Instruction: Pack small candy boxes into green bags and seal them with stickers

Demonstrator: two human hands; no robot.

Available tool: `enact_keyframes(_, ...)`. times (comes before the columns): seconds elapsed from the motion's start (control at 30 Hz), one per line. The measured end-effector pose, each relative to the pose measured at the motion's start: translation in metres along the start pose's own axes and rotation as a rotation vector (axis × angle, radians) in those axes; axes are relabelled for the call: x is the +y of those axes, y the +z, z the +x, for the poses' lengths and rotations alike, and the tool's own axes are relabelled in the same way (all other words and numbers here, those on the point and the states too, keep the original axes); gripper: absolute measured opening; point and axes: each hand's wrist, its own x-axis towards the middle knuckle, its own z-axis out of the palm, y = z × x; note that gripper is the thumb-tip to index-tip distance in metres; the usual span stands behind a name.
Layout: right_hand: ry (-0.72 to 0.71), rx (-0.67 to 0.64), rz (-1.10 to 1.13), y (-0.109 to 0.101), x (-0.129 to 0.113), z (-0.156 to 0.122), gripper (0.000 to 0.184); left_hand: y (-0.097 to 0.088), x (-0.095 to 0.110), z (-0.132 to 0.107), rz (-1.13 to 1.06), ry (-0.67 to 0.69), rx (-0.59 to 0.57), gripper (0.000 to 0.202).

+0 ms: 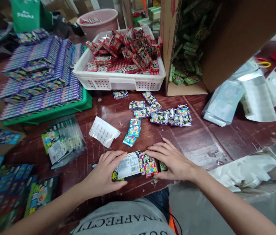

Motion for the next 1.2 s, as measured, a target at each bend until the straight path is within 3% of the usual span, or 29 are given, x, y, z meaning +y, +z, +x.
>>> enact_keyframes(0.17, -0.041, -0.023, 0.069, 0.002, -0.007, 0.025, 0.084, -0.001, -0.003, 0.000, -0.022, 0.035, -0.019, 0.086)
enact_keyframes(0.33, -0.046, -0.045, 0.127, -0.003, 0.005, 0.030, 0.088, -0.005, -0.006, 0.000, -0.043, 0.041, -0.036, 0.087)
enact_keyframes(0.63, 0.008, 0.087, 0.036, 0.004, 0.000, 0.034, 0.088, 0.000, -0.006, 0.001, -0.023, -0.021, 0.035, 0.086)
enact_keyframes(0.87, 0.146, 0.261, 0.020, 0.002, -0.001, 0.026, 0.084, 0.002, -0.006, 0.000, -0.066, -0.078, 0.083, 0.086)
enact_keyframes(1.07, 0.059, 0.106, 0.091, 0.009, -0.024, 0.027, 0.086, 0.001, 0.000, 0.006, -0.068, -0.003, 0.057, 0.087)
enact_keyframes(1.2, 0.133, 0.074, 0.007, 0.000, -0.017, 0.013, 0.110, 0.001, -0.003, 0.007, -0.029, -0.011, 0.085, 0.085)
